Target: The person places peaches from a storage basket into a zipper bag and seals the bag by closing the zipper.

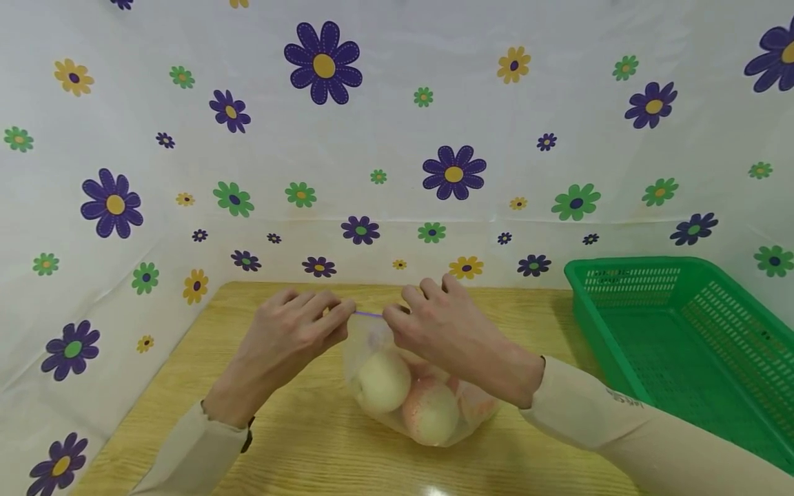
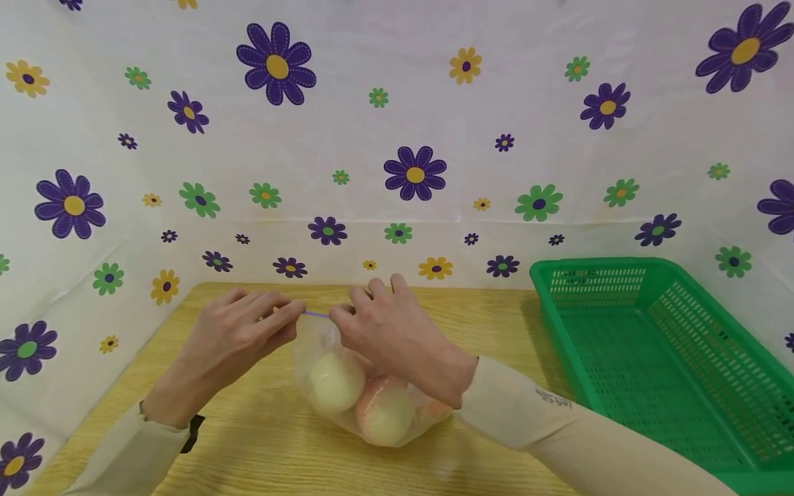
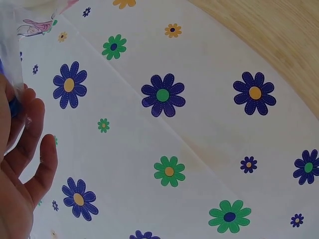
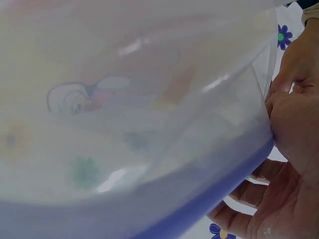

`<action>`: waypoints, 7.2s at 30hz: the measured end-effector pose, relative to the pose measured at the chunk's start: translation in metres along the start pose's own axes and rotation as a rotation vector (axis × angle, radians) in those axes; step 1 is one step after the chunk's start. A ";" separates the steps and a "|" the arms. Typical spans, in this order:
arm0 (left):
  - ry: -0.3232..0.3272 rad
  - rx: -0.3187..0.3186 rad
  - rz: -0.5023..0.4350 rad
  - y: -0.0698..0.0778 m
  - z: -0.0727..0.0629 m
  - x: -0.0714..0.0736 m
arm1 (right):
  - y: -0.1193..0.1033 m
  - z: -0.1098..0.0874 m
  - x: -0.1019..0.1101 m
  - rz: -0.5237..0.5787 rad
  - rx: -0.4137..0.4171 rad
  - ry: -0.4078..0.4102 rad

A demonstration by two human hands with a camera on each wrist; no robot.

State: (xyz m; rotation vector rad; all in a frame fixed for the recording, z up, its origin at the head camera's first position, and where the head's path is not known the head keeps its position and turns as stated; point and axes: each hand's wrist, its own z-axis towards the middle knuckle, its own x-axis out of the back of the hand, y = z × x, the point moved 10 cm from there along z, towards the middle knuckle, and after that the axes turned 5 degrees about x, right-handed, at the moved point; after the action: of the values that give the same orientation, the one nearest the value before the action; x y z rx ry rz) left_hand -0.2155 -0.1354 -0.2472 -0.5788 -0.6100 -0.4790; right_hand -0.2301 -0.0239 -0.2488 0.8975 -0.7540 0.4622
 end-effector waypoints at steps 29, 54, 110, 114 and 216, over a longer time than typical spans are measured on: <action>0.093 0.083 -0.118 -0.010 -0.008 0.016 | 0.015 -0.004 0.006 -0.021 0.025 0.037; 0.159 0.166 -0.156 -0.033 0.001 0.008 | 0.044 -0.003 -0.006 0.106 -0.023 -0.015; -0.049 0.081 -0.003 -0.020 -0.003 -0.004 | 0.028 -0.014 -0.002 0.003 0.022 0.035; -0.032 0.078 -0.003 -0.020 -0.004 -0.002 | 0.027 -0.014 -0.002 -0.004 0.024 0.026; 0.077 0.024 0.000 0.012 -0.035 -0.012 | 0.005 -0.060 -0.014 -0.037 0.020 -0.056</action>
State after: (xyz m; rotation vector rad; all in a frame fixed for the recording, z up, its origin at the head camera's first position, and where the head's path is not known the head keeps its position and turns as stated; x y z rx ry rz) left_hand -0.2028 -0.1457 -0.2830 -0.5351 -0.5415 -0.4914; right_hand -0.2194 0.0278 -0.2810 0.9451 -0.7840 0.4138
